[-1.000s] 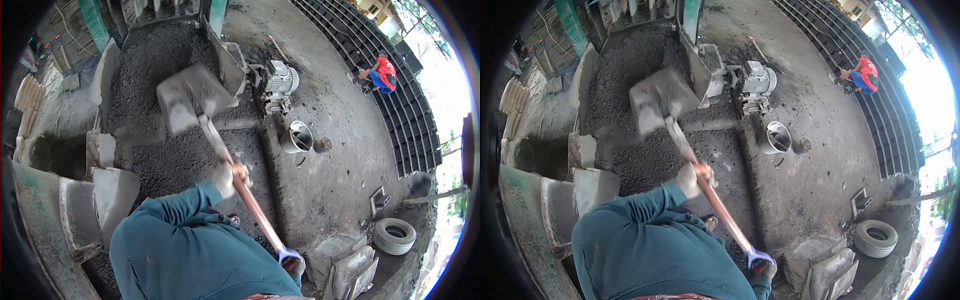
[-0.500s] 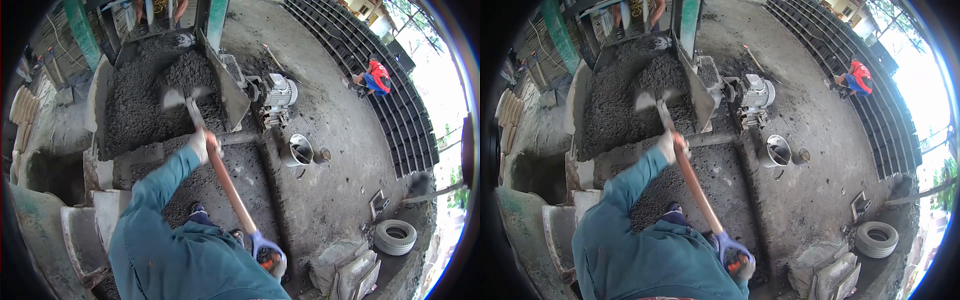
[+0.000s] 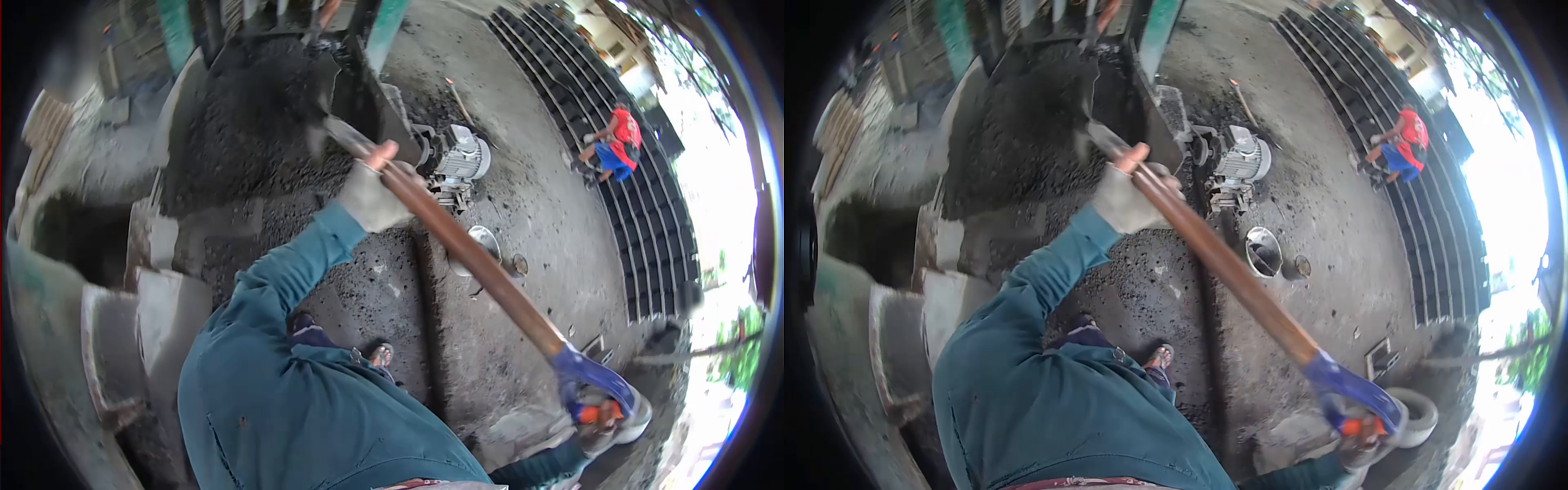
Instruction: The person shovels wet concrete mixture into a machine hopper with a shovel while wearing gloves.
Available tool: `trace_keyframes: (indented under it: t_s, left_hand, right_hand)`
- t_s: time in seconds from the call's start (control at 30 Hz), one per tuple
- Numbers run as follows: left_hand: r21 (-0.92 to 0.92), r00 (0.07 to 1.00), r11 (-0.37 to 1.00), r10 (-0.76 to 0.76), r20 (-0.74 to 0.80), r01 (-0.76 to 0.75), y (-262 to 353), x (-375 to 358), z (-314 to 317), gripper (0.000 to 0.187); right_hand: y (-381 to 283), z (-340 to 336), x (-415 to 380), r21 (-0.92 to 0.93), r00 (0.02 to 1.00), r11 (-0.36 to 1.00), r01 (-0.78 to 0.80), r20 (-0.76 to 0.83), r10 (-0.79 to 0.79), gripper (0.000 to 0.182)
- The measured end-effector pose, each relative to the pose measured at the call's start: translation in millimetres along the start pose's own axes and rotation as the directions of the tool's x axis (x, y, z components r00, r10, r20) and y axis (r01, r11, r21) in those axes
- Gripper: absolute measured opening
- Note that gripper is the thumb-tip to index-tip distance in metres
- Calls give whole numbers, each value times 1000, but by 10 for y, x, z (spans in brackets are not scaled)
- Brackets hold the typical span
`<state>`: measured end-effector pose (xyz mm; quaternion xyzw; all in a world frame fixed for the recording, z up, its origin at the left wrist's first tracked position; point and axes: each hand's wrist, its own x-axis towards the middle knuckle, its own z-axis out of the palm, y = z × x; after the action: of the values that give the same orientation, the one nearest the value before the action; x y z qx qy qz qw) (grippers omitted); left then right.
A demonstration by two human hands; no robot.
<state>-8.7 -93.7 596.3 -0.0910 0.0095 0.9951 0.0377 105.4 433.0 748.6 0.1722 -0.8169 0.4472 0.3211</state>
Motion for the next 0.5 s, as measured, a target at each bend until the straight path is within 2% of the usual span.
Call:
trace_keyframes:
  t_s: [0.03,0.1,0.2,0.27,0.33,0.4,0.43,0.5]
  left_hand:
    - [6,991,998,-68,116,68,-202,-40,-51,48]
    - [179,955,984,-55,293,2,-626,-119,-94,56]
    - [258,871,959,-24,491,-119,-1112,-145,-241,63]
    - [345,792,896,13,611,-281,-1306,-267,-203,75]
    - [386,812,840,106,574,-382,-1380,-429,-183,82]
    - [366,786,808,181,591,-461,-1300,-579,-184,83]
    - [322,740,807,196,644,-494,-1225,-621,-210,83]
    - [223,655,763,320,685,-607,-998,-772,-140,86]
  right_hand:
    - [-47,-96,257,-142,975,965,222,53,-216,45]
    - [-93,-192,619,-224,918,908,354,-103,-383,41]
    - [84,-845,1356,-175,764,828,533,-321,-560,34]
    - [117,-1068,1922,-99,653,739,666,-401,-643,32]
    - [-354,-692,2346,-127,598,674,728,-365,-714,29]
    - [-908,-84,2593,-55,581,615,787,-270,-768,25]
    - [-1192,242,2663,10,576,589,808,-222,-786,24]
    - [-1743,913,2667,187,570,546,817,-122,-812,21]
